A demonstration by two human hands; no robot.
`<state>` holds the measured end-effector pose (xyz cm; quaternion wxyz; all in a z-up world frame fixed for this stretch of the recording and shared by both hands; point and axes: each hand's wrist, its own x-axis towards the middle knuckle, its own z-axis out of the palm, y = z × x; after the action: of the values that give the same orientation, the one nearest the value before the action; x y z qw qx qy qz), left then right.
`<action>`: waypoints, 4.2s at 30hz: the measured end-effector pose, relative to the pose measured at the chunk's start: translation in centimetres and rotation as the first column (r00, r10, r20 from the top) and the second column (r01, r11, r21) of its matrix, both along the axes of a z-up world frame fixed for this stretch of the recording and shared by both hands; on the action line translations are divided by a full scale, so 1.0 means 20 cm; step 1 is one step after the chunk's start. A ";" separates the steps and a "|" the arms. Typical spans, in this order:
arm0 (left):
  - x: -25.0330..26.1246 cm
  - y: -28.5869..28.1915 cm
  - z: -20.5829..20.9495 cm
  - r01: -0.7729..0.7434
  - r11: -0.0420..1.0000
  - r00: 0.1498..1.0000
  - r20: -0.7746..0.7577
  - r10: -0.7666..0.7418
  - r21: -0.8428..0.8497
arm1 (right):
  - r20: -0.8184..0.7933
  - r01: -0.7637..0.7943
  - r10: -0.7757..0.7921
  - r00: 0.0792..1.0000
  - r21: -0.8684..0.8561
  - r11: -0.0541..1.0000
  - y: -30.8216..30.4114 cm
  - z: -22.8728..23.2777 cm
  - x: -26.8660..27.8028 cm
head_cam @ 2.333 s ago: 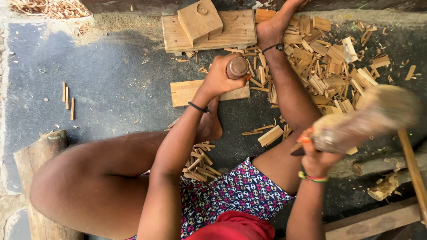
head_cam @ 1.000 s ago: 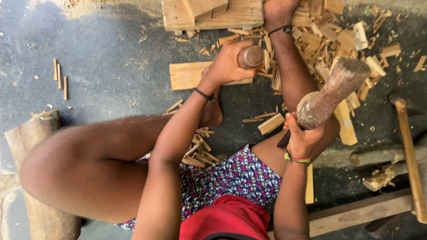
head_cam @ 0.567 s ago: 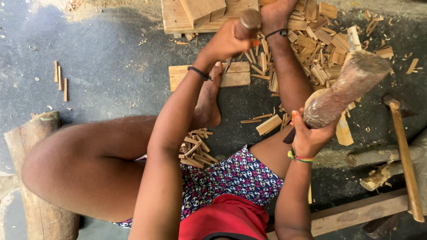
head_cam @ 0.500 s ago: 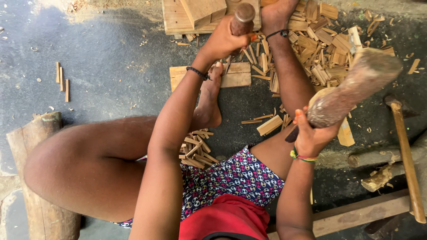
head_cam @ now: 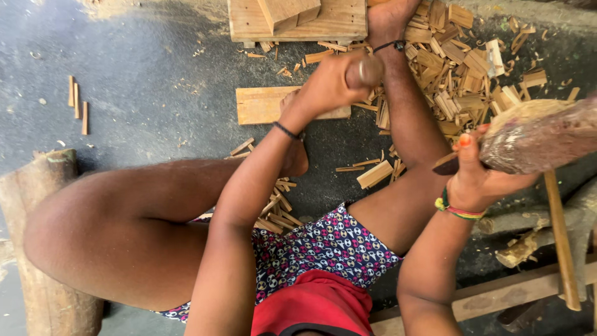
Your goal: The person sits on the floor and uses a wooden mallet and a chisel to carve small rectangular pieces of wood. They repeatedly strike the chisel to shape the wood, occasionally adjusting the pieces and clearing away wood shavings.
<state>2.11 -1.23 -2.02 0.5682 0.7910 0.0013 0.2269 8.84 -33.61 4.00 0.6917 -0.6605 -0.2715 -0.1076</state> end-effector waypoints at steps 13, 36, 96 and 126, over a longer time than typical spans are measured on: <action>0.05 0.18 -0.03 0.031 0.995 0.995 0.094 -0.021 -0.098 | -0.029 0.015 -0.014 0.999 0.052 0.999 0.11 0.11 -0.04; 0.02 -0.01 -0.24 0.091 0.994 0.995 -0.023 -0.092 -0.056 | 0.427 0.195 0.299 0.853 -0.794 0.576 0.27 0.48 0.05; -0.09 0.15 0.12 0.079 0.996 0.995 0.061 -0.077 -0.031 | -0.047 -0.121 0.123 0.991 0.037 0.992 0.19 0.55 0.01; -0.21 0.10 -0.07 -0.041 0.977 0.998 0.029 0.048 -0.210 | -0.869 -0.689 0.079 0.488 -0.328 0.646 0.11 -0.68 -0.09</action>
<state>-2.18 0.81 -3.47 0.6428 0.7228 0.0333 0.2513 7.12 -31.32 -9.51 0.4669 -0.7421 -0.1051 0.4692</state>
